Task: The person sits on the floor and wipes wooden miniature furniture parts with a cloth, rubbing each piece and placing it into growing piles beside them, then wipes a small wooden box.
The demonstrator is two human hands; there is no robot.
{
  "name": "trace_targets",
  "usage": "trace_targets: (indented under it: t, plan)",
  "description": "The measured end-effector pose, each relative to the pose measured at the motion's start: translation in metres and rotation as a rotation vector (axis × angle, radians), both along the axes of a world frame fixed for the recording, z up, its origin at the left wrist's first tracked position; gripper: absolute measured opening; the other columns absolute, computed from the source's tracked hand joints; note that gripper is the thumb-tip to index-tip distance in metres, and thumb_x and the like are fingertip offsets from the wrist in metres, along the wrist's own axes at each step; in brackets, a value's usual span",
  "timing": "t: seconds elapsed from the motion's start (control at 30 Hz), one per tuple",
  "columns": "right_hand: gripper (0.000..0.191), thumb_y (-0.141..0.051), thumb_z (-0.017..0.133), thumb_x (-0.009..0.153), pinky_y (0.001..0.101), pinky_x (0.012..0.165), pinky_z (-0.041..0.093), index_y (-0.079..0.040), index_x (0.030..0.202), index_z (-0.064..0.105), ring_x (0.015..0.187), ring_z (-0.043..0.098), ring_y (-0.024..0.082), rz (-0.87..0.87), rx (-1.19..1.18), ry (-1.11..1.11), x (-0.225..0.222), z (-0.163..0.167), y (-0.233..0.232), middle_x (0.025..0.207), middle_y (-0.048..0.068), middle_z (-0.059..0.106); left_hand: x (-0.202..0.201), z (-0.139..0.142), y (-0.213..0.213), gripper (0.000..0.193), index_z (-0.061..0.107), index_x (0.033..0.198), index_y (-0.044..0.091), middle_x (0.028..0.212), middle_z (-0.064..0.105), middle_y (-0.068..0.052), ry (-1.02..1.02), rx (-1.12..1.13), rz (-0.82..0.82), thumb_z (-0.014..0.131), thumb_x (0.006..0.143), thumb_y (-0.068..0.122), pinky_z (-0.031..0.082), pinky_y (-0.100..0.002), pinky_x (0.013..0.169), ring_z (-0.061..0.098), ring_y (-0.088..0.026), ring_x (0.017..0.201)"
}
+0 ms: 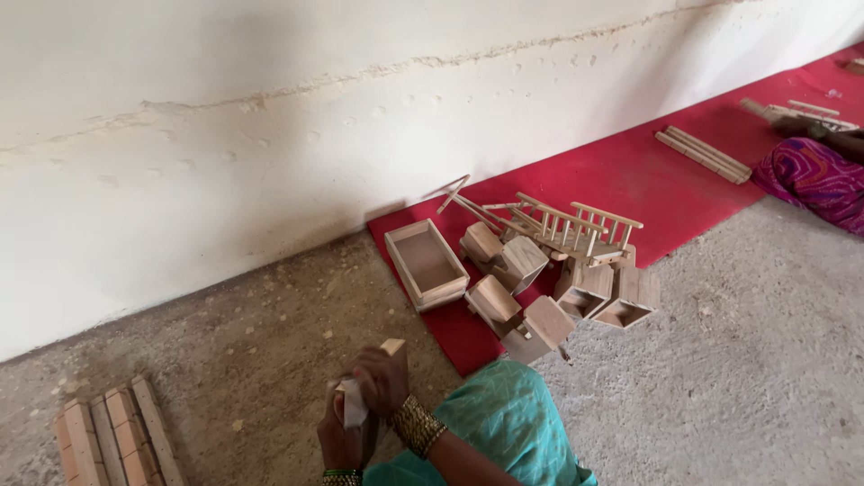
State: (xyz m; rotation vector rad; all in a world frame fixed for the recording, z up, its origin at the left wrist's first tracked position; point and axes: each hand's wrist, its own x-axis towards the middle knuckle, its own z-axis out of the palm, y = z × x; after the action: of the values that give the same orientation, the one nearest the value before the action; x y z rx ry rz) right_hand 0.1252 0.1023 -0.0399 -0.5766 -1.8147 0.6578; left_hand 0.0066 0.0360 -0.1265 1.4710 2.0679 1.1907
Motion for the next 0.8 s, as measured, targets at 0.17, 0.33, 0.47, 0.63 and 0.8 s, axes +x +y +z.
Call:
trace_targets:
  t: [0.17, 0.33, 0.47, 0.63, 0.8]
  plan:
    - [0.029, -0.018, 0.050, 0.097, 0.0473, 0.086, 0.055, -0.003, 0.088, 0.073, 0.084, 0.068, 0.032, -0.191, -0.105, -0.056, 0.017, -0.034, 0.036, 0.087, 0.017, 0.072, -0.009, -0.001, 0.001, 0.039, 0.063, 0.091, 0.005, 0.059, 0.058, -0.014, -0.063, 0.039, 0.092, 0.037, 0.113, 0.024, 0.043, -0.046, 0.045, 0.054, -0.029, 0.046]
    - [0.030, -0.018, 0.049, 0.099, 0.0467, 0.085, 0.054, -0.003, 0.107, 0.075, 0.093, 0.068, 0.035, -0.369, -0.019, -0.391, 0.050, -0.048, 0.057, 0.100, 0.019, 0.072, -0.003, 0.001, 0.004, 0.035, 0.061, 0.084, 0.009, 0.057, 0.058, -0.014, 0.341, 0.312, -0.092, 0.041, 0.105, 0.029, 0.045, -0.045, 0.041, 0.056, -0.030, 0.044]
    - [0.037, -0.025, 0.045, 0.107, 0.0443, 0.087, 0.054, -0.006, 0.111, 0.077, 0.094, 0.069, 0.033, -0.112, -0.134, -0.134, 0.038, -0.039, 0.028, 0.104, 0.017, 0.074, 0.010, 0.000, -0.001, 0.030, 0.065, 0.096, 0.009, 0.060, 0.063, -0.013, 0.104, 0.133, -0.124, 0.044, 0.110, 0.024, 0.049, -0.046, 0.052, 0.060, -0.033, 0.051]
    - [0.034, -0.030, 0.059, 0.098, 0.0489, 0.095, 0.046, -0.004, 0.111, 0.077, 0.103, 0.065, 0.037, 0.073, 0.126, -0.210, 0.019, -0.007, -0.015, 0.107, 0.019, 0.072, 0.008, 0.016, -0.007, 0.052, 0.063, 0.117, -0.004, 0.082, 0.072, -0.018, 0.115, 0.346, -0.263, 0.072, 0.089, 0.039, 0.057, -0.044, 0.055, 0.070, -0.034, 0.065]
    - [0.028, -0.029, 0.064, 0.090, 0.0490, 0.098, 0.047, -0.009, 0.103, 0.079, 0.097, 0.068, 0.028, 0.140, 0.132, -0.244, 0.020, -0.012, 0.014, 0.099, 0.011, 0.076, 0.008, 0.018, -0.003, 0.050, 0.065, 0.119, 0.001, 0.089, 0.073, -0.017, 0.206, 0.394, -0.222, 0.073, 0.093, 0.043, 0.058, -0.044, 0.061, 0.071, -0.032, 0.071]
